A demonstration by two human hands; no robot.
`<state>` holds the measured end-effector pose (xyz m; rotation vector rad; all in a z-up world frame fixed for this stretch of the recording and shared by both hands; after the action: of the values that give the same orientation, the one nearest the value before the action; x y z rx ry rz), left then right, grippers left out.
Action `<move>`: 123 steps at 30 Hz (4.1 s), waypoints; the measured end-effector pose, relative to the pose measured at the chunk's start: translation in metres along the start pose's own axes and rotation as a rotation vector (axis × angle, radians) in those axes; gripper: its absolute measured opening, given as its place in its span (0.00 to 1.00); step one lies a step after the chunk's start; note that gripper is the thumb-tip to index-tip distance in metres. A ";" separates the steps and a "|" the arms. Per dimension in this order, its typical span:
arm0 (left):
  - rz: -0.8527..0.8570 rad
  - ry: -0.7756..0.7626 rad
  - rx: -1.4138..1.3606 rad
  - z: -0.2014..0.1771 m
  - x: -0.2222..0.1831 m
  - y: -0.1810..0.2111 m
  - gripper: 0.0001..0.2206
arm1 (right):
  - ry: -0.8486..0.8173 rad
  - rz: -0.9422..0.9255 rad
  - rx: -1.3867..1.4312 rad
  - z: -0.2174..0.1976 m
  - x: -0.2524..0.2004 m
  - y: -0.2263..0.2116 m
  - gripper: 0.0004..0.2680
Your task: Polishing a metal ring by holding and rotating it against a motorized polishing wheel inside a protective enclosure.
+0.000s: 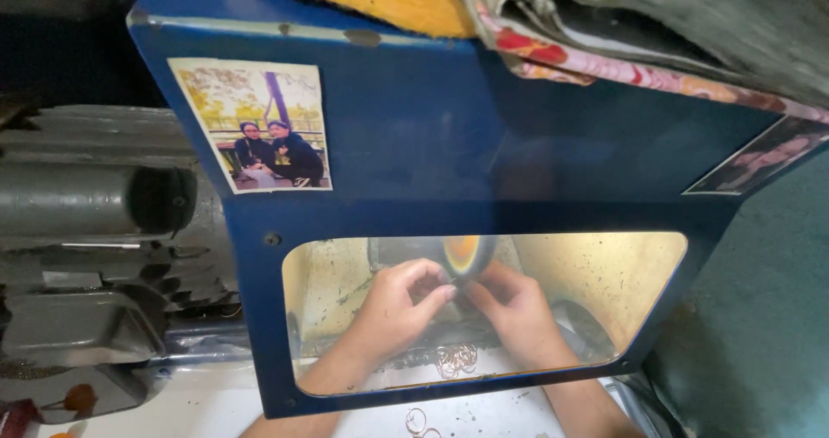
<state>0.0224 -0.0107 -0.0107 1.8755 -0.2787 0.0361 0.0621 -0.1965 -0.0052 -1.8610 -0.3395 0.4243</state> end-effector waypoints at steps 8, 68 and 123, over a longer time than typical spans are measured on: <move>-0.094 0.027 -0.445 0.003 -0.008 0.016 0.04 | 0.036 0.074 0.386 0.020 0.001 0.007 0.11; -0.159 -0.049 -0.454 -0.006 -0.007 -0.007 0.06 | 0.152 0.019 0.212 0.039 0.007 0.007 0.12; 0.269 0.000 -0.015 -0.024 -0.016 -0.003 0.02 | 0.122 -0.084 0.102 0.027 0.000 0.019 0.09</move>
<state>0.0103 0.0160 -0.0088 1.8117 -0.5282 0.2156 0.0509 -0.1798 -0.0316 -1.7573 -0.3066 0.2640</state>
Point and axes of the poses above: each hand's wrist, its own x-axis towards the middle knuckle, its own z-axis out of the palm, y = z × x, the point moved 1 cm from there along x, towards the middle knuckle, and after that the axes turned 10 degrees about -y, right-handed, at the moved point
